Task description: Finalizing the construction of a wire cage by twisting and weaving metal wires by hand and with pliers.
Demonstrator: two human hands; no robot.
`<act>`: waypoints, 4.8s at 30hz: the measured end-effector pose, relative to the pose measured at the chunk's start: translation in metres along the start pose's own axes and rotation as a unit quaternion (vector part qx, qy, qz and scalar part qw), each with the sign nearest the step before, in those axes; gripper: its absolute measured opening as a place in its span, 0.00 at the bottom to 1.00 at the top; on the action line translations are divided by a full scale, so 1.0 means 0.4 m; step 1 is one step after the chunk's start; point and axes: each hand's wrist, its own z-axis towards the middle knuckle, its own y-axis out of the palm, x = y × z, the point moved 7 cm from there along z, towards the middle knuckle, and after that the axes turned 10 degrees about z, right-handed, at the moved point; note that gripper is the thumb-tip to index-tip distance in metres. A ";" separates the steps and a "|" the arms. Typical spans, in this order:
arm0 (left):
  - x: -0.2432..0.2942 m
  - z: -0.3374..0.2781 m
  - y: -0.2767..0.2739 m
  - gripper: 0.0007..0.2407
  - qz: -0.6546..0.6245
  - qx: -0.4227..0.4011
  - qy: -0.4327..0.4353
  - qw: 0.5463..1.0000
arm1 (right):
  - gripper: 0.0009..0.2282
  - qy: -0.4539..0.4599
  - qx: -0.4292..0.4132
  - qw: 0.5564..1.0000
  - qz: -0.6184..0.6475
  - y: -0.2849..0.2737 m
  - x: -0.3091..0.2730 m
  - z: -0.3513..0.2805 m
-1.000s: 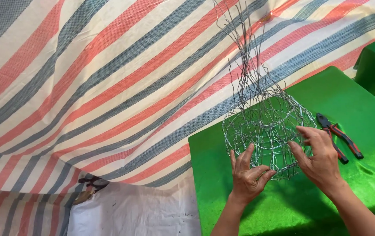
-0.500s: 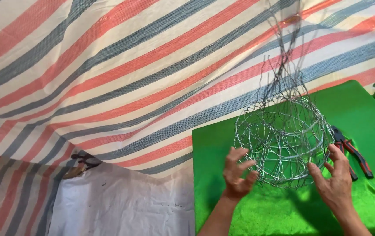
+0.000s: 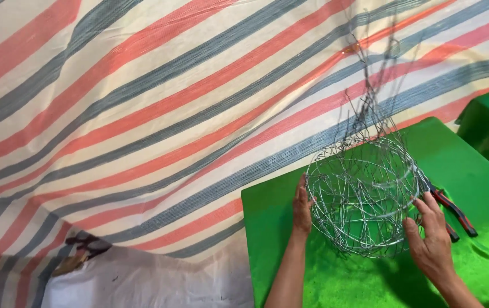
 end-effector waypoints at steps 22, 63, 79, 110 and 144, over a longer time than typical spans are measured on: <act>0.050 0.004 -0.042 0.53 -0.163 -0.120 -0.010 0.979 | 0.26 -0.081 -0.027 0.990 0.108 -0.112 -0.305 0.178; -0.123 0.026 -0.016 0.31 -0.706 -0.217 -0.062 0.672 | 0.24 -0.279 -0.073 0.956 0.056 -0.052 -0.316 0.128; 0.043 -0.080 -0.048 0.25 -0.133 0.118 0.142 0.974 | 0.30 0.135 -0.115 0.958 0.226 -0.042 0.062 0.039; 0.132 -0.264 0.020 0.47 0.199 0.053 0.130 0.970 | 0.27 0.258 -0.113 0.949 0.138 -0.039 0.186 -0.073; 0.229 -0.022 -0.034 0.21 0.181 -0.042 0.080 0.979 | 0.24 -0.052 -0.036 0.991 0.115 -0.066 -0.065 -0.007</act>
